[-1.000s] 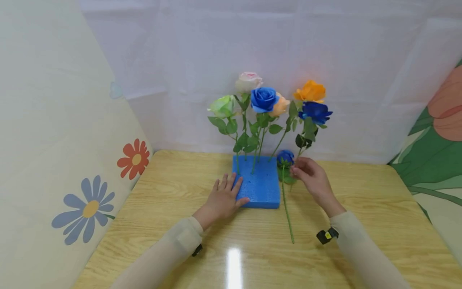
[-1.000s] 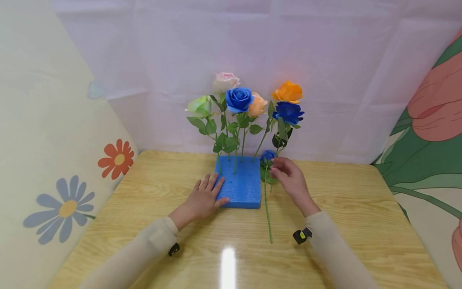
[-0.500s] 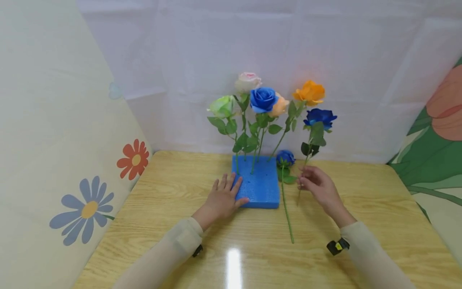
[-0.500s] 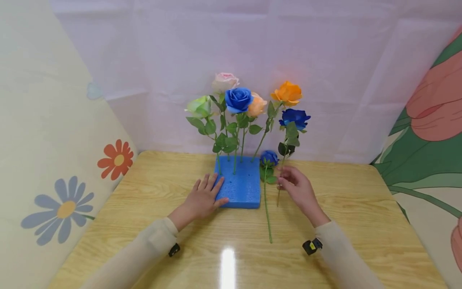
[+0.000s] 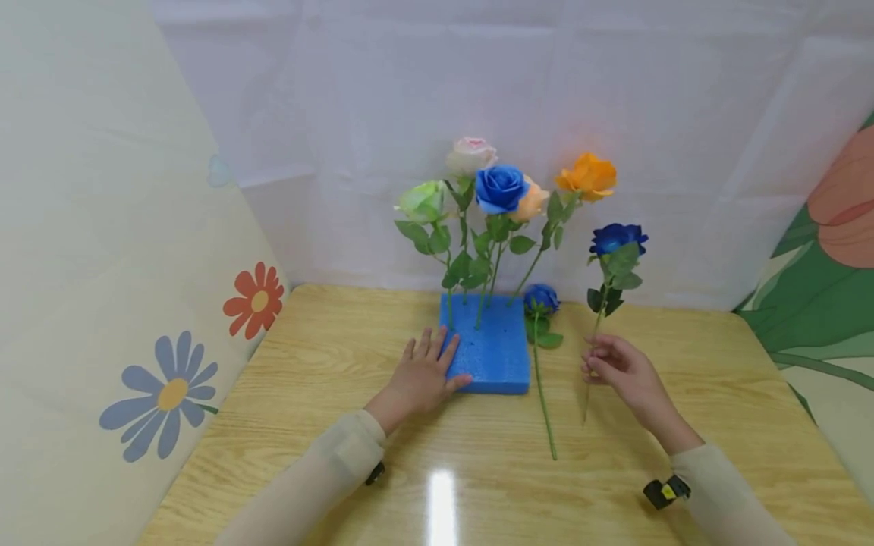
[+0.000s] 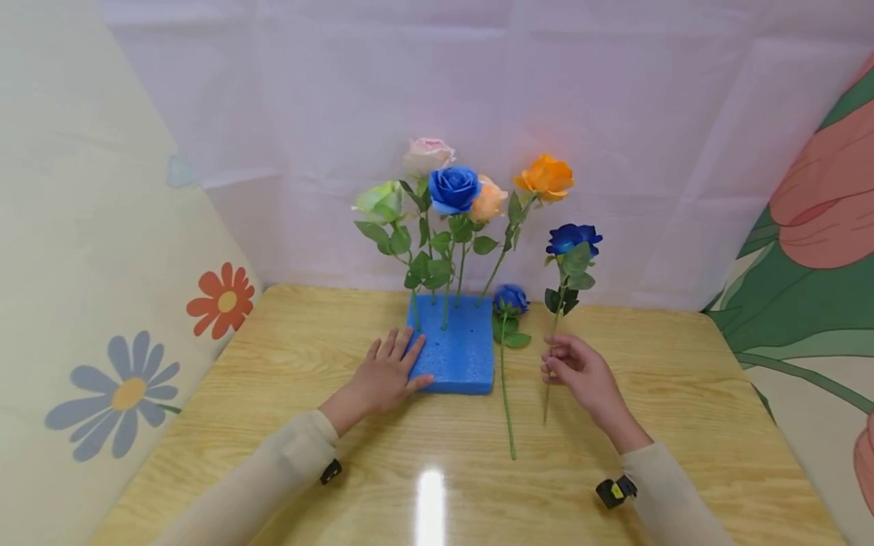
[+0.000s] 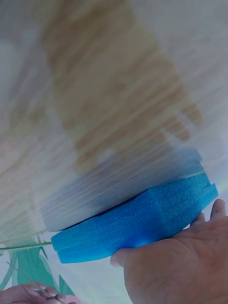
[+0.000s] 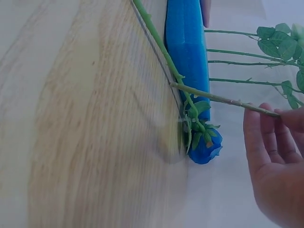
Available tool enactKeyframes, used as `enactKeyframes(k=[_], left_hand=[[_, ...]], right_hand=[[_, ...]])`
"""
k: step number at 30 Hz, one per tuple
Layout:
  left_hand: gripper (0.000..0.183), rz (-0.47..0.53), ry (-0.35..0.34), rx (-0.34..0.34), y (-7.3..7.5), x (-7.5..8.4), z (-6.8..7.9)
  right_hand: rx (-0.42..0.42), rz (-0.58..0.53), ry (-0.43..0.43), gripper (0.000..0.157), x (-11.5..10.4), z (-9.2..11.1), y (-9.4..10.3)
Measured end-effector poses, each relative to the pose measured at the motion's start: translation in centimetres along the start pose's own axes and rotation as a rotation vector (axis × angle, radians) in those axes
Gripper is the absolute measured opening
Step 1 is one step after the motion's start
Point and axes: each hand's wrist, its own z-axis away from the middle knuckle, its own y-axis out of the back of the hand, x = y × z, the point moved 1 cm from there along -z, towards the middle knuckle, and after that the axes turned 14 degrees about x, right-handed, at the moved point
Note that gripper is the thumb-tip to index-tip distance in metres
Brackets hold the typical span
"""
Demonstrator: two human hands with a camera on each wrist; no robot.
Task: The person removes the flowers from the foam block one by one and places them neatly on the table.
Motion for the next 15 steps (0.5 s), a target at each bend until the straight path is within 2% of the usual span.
enactKeyframes(k=[7, 15], left_hand=[[0.088, -0.008, -0.004, -0.008, 0.0, 0.1, 0.1], [0.088, 0.013, -0.015, 0.02, -0.3, 0.0, 0.1]], right_hand=[[-0.032, 0.018, -0.055, 0.045, 0.1, 0.7, 0.4], [-0.069, 0.023, -0.099, 0.046, 0.6, 1.1, 0.7]])
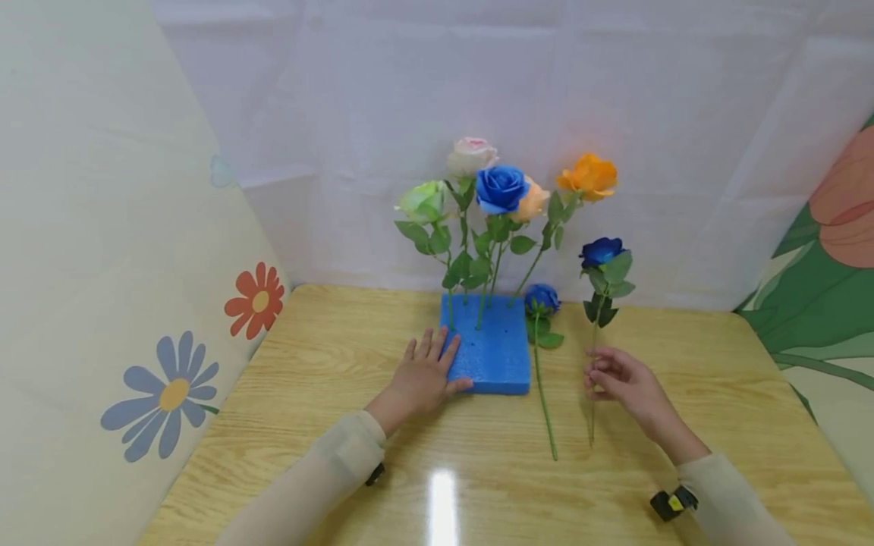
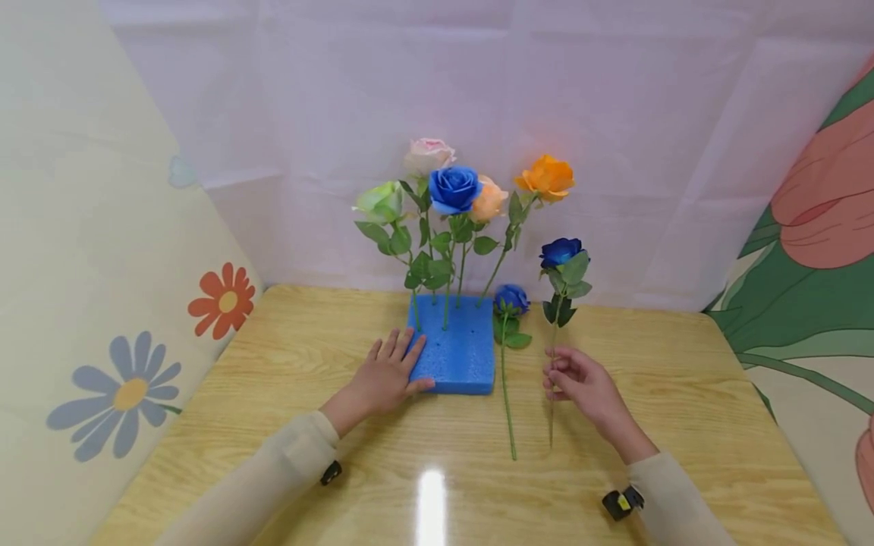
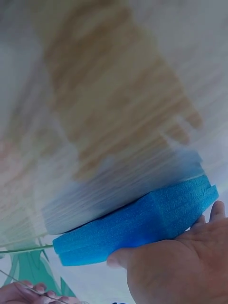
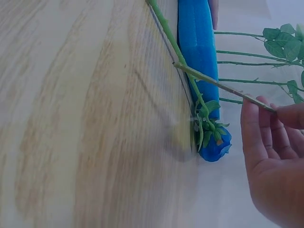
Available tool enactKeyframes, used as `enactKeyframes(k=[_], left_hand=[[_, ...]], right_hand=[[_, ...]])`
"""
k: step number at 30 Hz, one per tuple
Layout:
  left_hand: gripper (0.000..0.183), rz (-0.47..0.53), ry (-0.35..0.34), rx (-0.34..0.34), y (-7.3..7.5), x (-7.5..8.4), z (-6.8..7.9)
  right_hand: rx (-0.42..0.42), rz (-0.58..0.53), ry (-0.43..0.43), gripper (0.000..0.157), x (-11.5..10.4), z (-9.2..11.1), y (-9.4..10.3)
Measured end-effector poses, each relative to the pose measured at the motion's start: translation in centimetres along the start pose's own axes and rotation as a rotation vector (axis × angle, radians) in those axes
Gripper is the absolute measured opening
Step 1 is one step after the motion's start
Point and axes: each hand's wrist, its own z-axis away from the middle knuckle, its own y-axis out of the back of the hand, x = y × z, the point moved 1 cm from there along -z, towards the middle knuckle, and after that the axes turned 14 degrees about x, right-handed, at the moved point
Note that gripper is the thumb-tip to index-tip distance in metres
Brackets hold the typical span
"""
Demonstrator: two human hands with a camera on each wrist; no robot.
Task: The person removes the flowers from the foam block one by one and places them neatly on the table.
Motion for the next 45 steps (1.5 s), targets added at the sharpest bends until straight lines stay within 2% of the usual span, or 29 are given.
enactKeyframes(k=[12, 21, 28, 45], left_hand=[[0.085, -0.03, -0.026, 0.043, 0.2, 0.0, 0.0], [0.085, -0.037, -0.032, 0.047, 0.5, -0.2, 0.3], [0.086, -0.022, -0.017, 0.005, 0.3, -0.3, 0.1], [0.085, 0.017, 0.021, -0.007, 0.0, -0.2, -0.2]], right_hand=[[-0.053, 0.024, -0.09, 0.048, 1.1, 0.6, 0.5], [-0.1, 0.007, -0.142, 0.051, 1.8, 0.9, 0.2], [-0.111, -0.032, -0.159, 0.052, 2.6, 0.9, -0.2], [-0.092, -0.025, -0.257, 0.047, 3.5, -0.2, -0.8]])
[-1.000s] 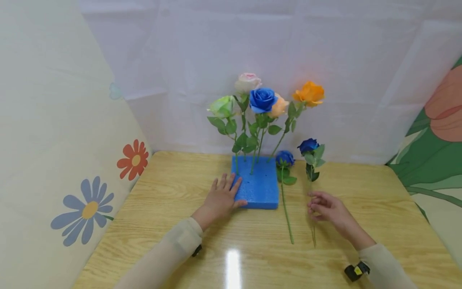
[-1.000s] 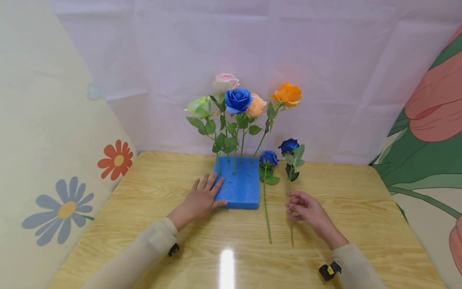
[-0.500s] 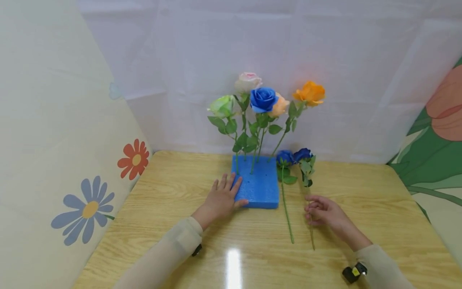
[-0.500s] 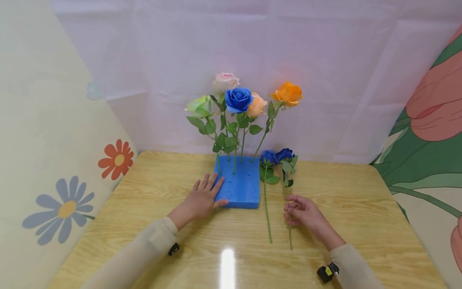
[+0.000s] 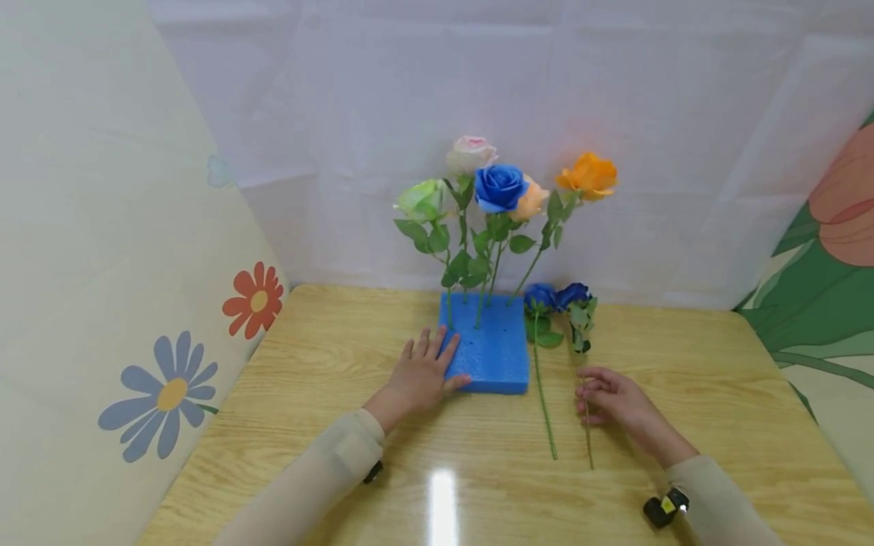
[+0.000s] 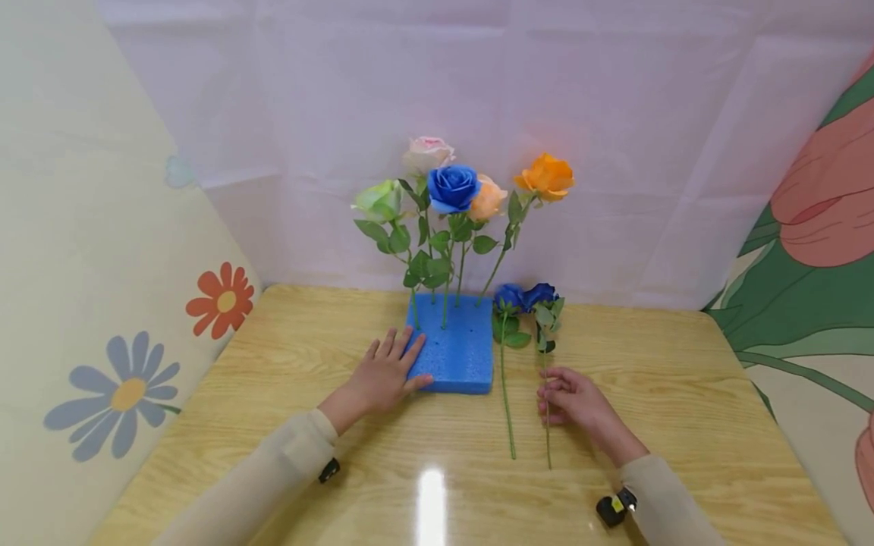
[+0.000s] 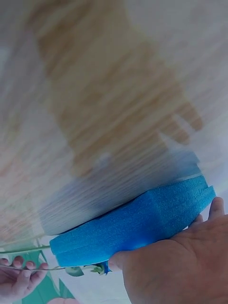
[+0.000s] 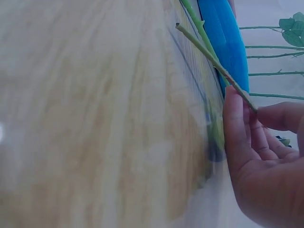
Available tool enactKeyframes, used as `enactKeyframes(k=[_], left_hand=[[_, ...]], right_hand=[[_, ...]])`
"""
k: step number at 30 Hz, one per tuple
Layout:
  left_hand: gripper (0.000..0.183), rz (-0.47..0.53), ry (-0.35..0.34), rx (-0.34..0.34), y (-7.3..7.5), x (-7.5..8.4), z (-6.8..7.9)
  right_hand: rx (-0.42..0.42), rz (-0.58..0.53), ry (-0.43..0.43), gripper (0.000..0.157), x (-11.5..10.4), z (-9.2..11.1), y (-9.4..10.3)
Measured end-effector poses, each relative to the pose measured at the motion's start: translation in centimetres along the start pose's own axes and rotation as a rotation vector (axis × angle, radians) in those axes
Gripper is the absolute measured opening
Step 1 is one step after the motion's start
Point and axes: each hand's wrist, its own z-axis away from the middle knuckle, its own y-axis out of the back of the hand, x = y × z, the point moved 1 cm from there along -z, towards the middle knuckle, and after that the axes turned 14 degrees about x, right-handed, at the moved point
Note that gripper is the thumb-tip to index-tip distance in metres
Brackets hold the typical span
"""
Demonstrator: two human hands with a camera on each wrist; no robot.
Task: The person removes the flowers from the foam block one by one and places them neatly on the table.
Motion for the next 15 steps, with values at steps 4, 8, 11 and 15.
enactKeyframes(k=[4, 8, 11, 15], left_hand=[[0.086, -0.004, 0.0, 0.003, 0.0, 0.1, 0.0], [0.085, -0.003, 0.006, 0.0, 0.0, 0.1, 0.0], [0.085, -0.001, 0.009, -0.002, 0.0, 0.2, 0.0], [0.085, -0.003, 0.008, -0.002, 0.0, 0.2, 0.0]], right_hand=[[0.011, 0.004, -0.02, 0.047, -0.1, -0.4, -0.1], [0.014, -0.003, -0.025, 0.047, -0.1, -0.7, -0.3], [0.022, -0.006, -0.027, 0.048, -0.1, -1.1, -0.3], [0.029, 0.011, -0.039, 0.048, 0.0, -1.4, -0.2]])
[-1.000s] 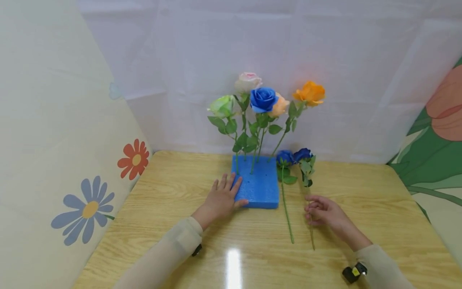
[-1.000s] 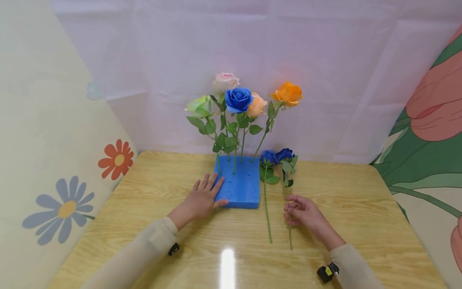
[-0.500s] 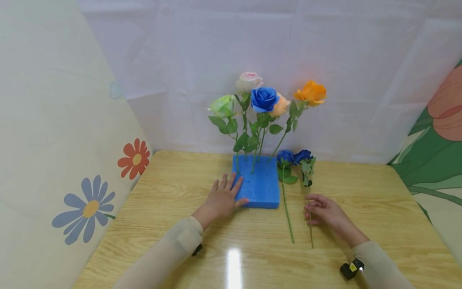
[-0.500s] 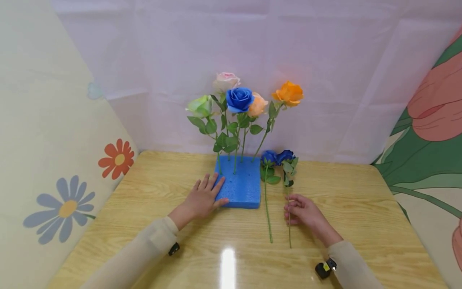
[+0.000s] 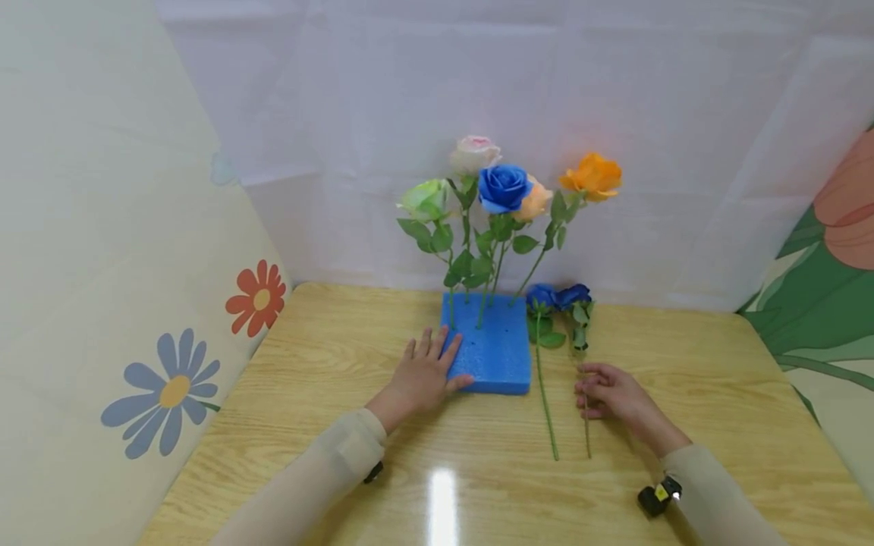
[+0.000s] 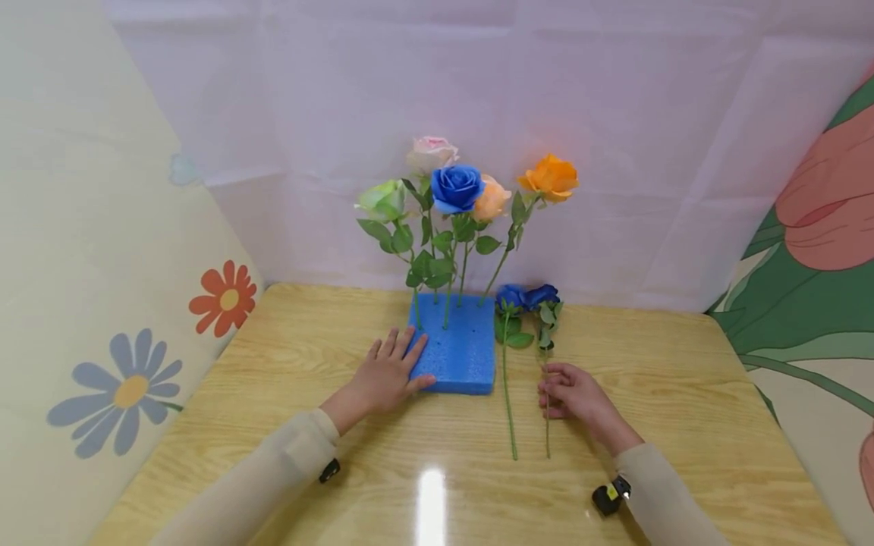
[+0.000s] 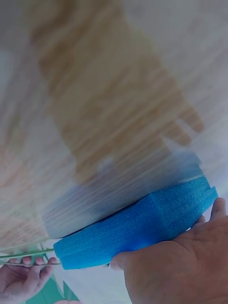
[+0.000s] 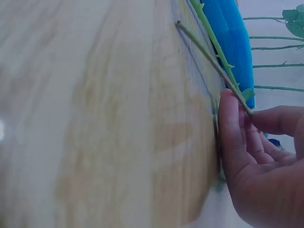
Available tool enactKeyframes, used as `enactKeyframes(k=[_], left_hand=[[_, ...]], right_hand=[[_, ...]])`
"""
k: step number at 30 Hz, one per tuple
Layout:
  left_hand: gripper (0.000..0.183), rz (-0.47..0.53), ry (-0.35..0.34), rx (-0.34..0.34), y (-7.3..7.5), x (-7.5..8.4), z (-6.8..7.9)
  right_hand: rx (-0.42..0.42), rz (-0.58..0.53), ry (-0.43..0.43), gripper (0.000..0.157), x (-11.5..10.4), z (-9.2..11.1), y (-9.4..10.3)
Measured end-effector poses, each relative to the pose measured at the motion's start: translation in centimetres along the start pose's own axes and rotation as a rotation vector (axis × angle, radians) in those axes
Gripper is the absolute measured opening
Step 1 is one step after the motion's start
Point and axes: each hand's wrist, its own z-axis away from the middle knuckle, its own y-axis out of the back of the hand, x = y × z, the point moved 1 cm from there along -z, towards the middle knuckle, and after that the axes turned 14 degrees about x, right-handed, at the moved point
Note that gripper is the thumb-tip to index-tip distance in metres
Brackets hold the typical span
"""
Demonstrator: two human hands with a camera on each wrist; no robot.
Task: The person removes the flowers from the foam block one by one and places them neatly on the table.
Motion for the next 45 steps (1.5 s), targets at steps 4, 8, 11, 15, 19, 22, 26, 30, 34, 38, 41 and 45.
enactKeyframes(k=[4, 8, 11, 15, 19, 22, 26, 30, 34, 38, 41, 45], left_hand=[[0.086, -0.009, -0.004, 0.006, 0.0, 0.0, 0.0], [0.085, -0.006, -0.008, 0.015, 0.0, 0.0, 0.1], [0.086, -0.003, -0.009, 0.018, 0.0, 0.0, 0.1], [0.086, -0.001, -0.01, 0.013, 0.0, 0.0, 0.1], [0.086, 0.006, -0.01, 0.01, 0.1, 0.0, 0.1], [0.085, 0.001, -0.009, 0.01, 0.0, 0.1, 0.1], [0.085, -0.009, -0.005, 0.006, -0.1, 0.1, 0.1], [0.085, -0.007, -0.002, -0.001, -0.1, 0.1, 0.1], [0.085, 0.002, -0.001, 0.002, 0.1, 0.1, 0.1], [0.085, 0.003, -0.003, 0.01, 0.1, 0.1, 0.1], [0.085, 0.001, -0.004, 0.012, 0.1, 0.2, 0.1], [0.085, 0.0, -0.005, 0.01, 0.2, 0.2, 0.1]], right_hand=[[-0.011, 0.021, -0.02, 0.047, 0.0, -0.1, 0.2], [-0.015, 0.049, -0.027, 0.047, 0.0, -0.1, 0.2], [-0.018, 0.06, -0.023, 0.048, -0.1, -0.1, 0.3], [-0.018, 0.062, -0.021, 0.05, 0.1, -0.2, 0.3], [-0.006, 0.07, -0.028, 0.05, 0.2, -0.3, 0.3], [0.007, 0.081, -0.033, 0.049, 0.1, -0.3, 0.3], [0.022, 0.095, -0.023, 0.049, -0.1, 0.0, 0.2], [0.051, 0.114, -0.007, 0.048, -0.3, 0.0, 0.1], [0.089, 0.13, 0.026, 0.047, -0.6, -0.1, 0.1], [0.121, 0.202, 0.083, 0.044, -1.2, 0.0, 0.2], [0.149, 0.265, 0.13, 0.045, -1.8, 0.0, 0.3], [0.164, 0.253, 0.173, 0.049, -2.7, -0.4, 0.5]])
